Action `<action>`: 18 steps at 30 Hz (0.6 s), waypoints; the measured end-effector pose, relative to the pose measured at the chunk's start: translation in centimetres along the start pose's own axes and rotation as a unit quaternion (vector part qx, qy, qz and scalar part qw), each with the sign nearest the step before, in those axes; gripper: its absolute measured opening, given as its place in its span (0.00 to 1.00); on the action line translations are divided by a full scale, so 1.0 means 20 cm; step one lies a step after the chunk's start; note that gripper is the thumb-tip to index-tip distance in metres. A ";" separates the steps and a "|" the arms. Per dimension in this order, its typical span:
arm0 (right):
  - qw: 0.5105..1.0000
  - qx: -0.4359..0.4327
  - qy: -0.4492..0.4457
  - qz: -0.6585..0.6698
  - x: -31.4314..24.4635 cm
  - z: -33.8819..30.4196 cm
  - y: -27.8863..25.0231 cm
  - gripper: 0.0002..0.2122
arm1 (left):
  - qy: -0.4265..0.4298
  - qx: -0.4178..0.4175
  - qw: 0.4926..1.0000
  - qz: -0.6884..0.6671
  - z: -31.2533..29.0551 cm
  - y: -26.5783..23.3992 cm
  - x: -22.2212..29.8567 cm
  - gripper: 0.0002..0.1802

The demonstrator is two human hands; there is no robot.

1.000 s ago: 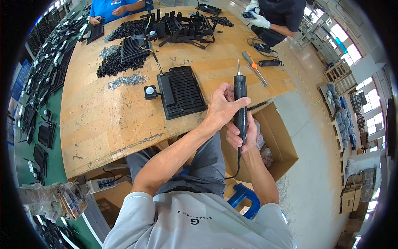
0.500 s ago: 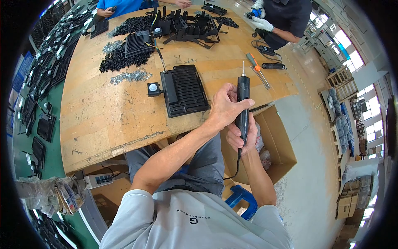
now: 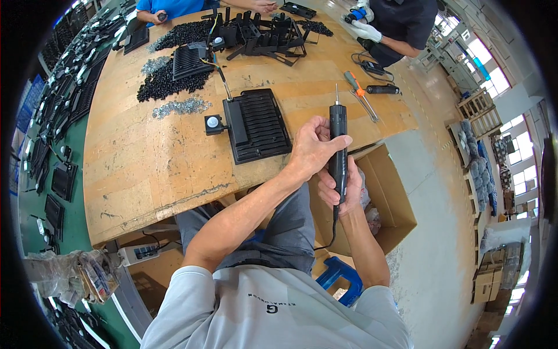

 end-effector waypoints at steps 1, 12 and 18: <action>1.000 0.000 0.000 0.000 0.00 0.00 0.00 0.28 | -0.005 -0.002 1.000 -0.008 0.00 0.00 -0.01 0.22; 0.997 0.026 0.010 -0.066 0.00 0.01 -0.03 0.28 | -0.034 -0.033 0.998 -0.049 0.00 -0.02 -0.08 0.19; 0.965 0.096 -0.027 -0.242 -0.10 0.01 -0.01 0.25 | -0.081 -0.072 0.983 -0.146 -0.01 -0.02 -0.09 0.21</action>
Point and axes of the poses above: each hand's wrist, its own z-axis towards the middle knuckle, its own y-axis out of the palm, x = y × z, the point moved 10 cm from there along z, towards the middle knuckle, and after that the axes turned 1 degree about -x, right-handed, at the moved point
